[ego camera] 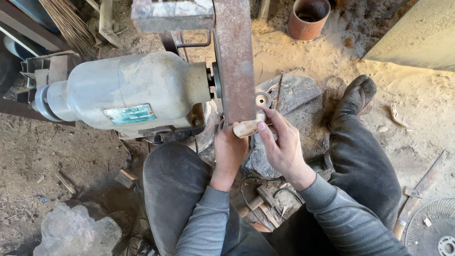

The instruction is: The person sits on the floor and uses a belt sander to smooth and shape a small wooden piece. They rotate the piece to sand multiple sides, then use a metal file to refine edges and contours.

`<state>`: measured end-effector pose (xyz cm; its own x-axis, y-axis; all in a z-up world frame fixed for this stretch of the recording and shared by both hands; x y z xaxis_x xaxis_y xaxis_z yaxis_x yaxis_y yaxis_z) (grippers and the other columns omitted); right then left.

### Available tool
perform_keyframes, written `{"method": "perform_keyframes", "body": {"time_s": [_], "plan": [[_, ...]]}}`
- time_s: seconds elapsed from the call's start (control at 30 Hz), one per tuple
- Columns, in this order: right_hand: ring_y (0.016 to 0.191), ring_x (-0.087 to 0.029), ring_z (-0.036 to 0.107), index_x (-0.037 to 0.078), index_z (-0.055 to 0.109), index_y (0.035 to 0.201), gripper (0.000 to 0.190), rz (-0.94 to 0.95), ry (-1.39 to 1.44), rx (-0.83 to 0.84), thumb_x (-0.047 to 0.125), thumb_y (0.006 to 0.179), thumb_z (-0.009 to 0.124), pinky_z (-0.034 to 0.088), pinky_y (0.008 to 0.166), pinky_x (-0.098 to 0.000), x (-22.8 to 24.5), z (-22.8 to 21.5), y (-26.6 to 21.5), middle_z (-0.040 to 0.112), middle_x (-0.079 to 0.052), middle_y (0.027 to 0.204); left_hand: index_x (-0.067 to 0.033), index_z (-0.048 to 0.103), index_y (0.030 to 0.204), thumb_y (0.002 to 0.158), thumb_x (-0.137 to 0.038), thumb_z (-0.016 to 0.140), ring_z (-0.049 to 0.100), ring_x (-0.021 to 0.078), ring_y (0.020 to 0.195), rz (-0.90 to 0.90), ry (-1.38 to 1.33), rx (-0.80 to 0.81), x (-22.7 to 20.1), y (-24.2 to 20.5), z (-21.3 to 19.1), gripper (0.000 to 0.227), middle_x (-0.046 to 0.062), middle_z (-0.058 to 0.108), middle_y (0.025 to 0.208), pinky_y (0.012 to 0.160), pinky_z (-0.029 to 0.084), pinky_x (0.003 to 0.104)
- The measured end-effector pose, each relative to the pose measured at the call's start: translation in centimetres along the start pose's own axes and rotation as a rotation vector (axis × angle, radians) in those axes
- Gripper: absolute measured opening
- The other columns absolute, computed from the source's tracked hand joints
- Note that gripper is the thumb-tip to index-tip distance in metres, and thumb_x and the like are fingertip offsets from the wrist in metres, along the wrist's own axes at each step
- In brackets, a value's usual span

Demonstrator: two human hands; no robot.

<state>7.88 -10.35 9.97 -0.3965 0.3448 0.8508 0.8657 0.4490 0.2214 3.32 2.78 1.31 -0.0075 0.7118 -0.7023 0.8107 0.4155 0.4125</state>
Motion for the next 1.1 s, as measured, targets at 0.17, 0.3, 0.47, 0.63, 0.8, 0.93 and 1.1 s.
{"method": "perform_keyframes", "body": {"time_s": [0.17,0.3,0.47,0.63,0.8,0.93,1.1], "plan": [[0.092,-0.020,0.076,-0.006,0.059,0.131,0.034,0.004,0.014,0.044,0.016,0.105,0.058,0.060,0.078,-0.0309,0.3,0.4,0.5,0.071,-0.016,0.102,-0.0014,0.065,0.093,0.083,-0.001,0.070,0.071,0.0342,0.076,-0.075,-0.120,0.060,0.7,-0.2,-0.2,0.011,0.017,0.070,0.083,0.074,0.059,0.044],[0.096,-0.022,0.077,-0.006,0.060,0.127,0.032,-0.034,-0.017,0.063,0.017,0.106,0.058,0.061,0.080,-0.0326,0.5,0.8,1.1,0.071,-0.017,0.103,0.0004,0.062,0.091,0.079,0.004,0.065,0.070,0.0307,0.069,-0.055,-0.060,0.070,1.8,-0.7,0.1,0.012,0.016,0.069,0.080,0.071,0.061,0.041],[0.088,-0.028,0.075,-0.008,0.062,0.121,0.032,-0.093,-0.101,0.080,0.018,0.102,0.064,0.060,0.073,-0.0357,0.3,0.6,1.5,0.070,-0.020,0.100,0.0013,0.062,0.093,0.085,0.004,0.062,0.072,0.0264,0.071,-0.182,-0.286,0.073,1.7,-1.7,1.4,0.008,0.016,0.071,0.082,0.068,0.061,0.037],[0.089,-0.038,0.070,-0.010,0.062,0.118,0.032,-0.198,-0.189,0.064,0.016,0.100,0.067,0.057,0.075,-0.0412,0.3,0.5,1.7,0.067,-0.024,0.103,0.0031,0.060,0.093,0.088,0.003,0.059,0.070,0.0206,0.074,-0.261,-0.569,0.050,0.6,-2.5,2.5,0.004,0.017,0.070,0.080,0.067,0.056,0.035],[0.095,-0.041,0.066,-0.009,0.063,0.115,0.027,-0.260,-0.236,0.067,0.011,0.098,0.066,0.054,0.080,-0.0454,0.4,0.5,1.6,0.066,-0.022,0.102,0.0021,0.064,0.096,0.095,-0.004,0.055,0.069,0.0178,0.072,-0.346,-0.576,0.089,0.1,-2.9,3.5,0.012,0.016,0.071,0.079,0.064,0.053,0.033],[0.095,-0.039,0.065,-0.005,0.064,0.113,0.022,-0.301,-0.259,0.057,0.011,0.099,0.065,0.055,0.080,-0.0453,0.8,0.4,1.6,0.065,-0.019,0.100,0.0041,0.066,0.093,0.098,-0.012,0.063,0.071,0.0173,0.072,-0.461,-0.653,0.218,-0.1,-3.6,4.1,0.017,0.015,0.072,0.076,0.062,0.053,0.034],[0.091,-0.036,0.064,-0.002,0.066,0.106,0.015,-0.265,-0.283,0.100,0.011,0.098,0.064,0.054,0.078,-0.0448,1.1,0.3,1.9,0.065,-0.016,0.096,0.0045,0.066,0.093,0.093,-0.009,0.065,0.072,0.0127,0.073,-0.377,-0.780,0.236,-0.7,-3.8,4.3,0.014,0.008,0.074,0.079,0.057,0.054,0.031]]}}
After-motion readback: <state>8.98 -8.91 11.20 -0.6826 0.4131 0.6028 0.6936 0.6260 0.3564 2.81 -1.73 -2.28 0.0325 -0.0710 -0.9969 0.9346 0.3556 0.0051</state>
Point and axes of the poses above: each hand's wrist, its own y-axis towards the middle knuckle, its own z-axis out of the palm, x = y × z, the point moved 2 cm from there along y, towards the middle knuckle
